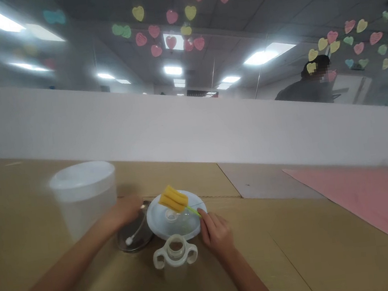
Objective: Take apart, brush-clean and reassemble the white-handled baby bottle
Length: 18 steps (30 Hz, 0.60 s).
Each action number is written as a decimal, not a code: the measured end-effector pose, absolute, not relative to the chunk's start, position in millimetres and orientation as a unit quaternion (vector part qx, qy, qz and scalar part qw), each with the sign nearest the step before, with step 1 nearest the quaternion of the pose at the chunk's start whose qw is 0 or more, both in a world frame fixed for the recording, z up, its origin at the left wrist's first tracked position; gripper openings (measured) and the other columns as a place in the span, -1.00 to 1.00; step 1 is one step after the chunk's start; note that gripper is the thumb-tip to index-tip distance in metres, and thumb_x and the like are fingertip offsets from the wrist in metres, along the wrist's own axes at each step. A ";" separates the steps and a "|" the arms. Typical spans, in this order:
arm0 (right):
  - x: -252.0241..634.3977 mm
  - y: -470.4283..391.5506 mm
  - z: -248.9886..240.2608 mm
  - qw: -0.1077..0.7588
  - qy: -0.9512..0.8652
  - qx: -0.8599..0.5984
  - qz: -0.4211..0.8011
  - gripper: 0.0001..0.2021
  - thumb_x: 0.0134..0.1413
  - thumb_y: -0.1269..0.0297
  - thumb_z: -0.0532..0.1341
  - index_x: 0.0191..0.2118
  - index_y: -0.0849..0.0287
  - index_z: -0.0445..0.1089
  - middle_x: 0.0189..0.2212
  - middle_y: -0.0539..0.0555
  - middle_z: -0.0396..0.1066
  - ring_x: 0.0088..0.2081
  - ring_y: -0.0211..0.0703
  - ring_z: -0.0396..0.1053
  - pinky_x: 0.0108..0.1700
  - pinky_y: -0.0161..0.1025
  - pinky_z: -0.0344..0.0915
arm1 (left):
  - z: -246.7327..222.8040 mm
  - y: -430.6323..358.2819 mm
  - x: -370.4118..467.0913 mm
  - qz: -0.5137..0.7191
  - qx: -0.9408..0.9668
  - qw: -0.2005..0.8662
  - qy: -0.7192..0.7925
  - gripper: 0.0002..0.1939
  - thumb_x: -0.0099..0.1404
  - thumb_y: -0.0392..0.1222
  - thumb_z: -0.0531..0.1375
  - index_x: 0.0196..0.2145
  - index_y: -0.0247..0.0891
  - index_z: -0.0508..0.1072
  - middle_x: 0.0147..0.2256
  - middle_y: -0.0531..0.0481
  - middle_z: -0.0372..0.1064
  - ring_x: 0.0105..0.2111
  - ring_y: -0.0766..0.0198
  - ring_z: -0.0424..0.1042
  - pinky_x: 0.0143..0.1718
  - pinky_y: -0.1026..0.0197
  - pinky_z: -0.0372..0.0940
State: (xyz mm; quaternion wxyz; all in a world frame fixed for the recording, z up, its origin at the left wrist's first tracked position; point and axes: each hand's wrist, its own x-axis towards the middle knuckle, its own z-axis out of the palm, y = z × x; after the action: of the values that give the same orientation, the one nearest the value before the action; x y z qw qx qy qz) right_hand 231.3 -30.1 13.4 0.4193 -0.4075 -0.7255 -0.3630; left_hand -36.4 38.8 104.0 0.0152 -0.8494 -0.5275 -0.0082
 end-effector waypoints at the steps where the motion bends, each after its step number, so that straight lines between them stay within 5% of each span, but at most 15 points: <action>1: 231.5 -29.7 13.1 0.422 -0.724 -0.410 -0.361 -0.78 0.16 0.45 0.06 -0.10 0.32 0.34 -0.56 0.03 0.34 -0.53 -0.33 0.26 -0.44 -0.36 0.14 | 106.1 36.1 -34.7 -0.010 -0.853 0.019 -0.522 -0.79 0.14 -0.43 0.04 -0.40 -0.41 0.49 -0.38 -0.29 0.45 -0.32 0.09 0.47 -0.32 0.19 0.32; 9: 232.8 -28.2 11.4 0.413 -0.729 -0.411 -0.359 -0.78 0.17 0.44 0.05 -0.10 0.31 0.33 -0.53 0.03 0.36 -0.50 -0.32 0.29 -0.43 -0.36 0.16 | 99.5 18.4 -0.3 -0.036 -0.901 0.021 -0.431 -0.74 0.21 -0.31 0.02 -0.23 -0.36 0.46 -0.22 -0.28 0.42 -0.18 0.02 0.43 -0.19 0.08 0.31; 18: 232.6 -28.3 12.0 0.416 -0.728 -0.411 -0.357 -0.78 0.17 0.45 0.04 -0.10 0.30 0.34 -0.55 0.03 0.35 -0.54 -0.32 0.27 -0.44 -0.36 0.15 | 74.0 25.3 6.8 -0.055 -0.914 -0.041 -0.400 -0.73 0.20 -0.22 0.03 -0.39 -0.35 0.50 -0.34 -0.22 0.47 -0.31 0.07 0.46 -0.29 0.15 0.30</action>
State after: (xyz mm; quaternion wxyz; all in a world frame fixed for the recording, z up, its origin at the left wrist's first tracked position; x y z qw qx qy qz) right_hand 232.6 -28.3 12.0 0.4164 -0.4115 -0.7278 -0.3572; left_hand 6.8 25.3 74.0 -0.0407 -0.9138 -0.4004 -0.0546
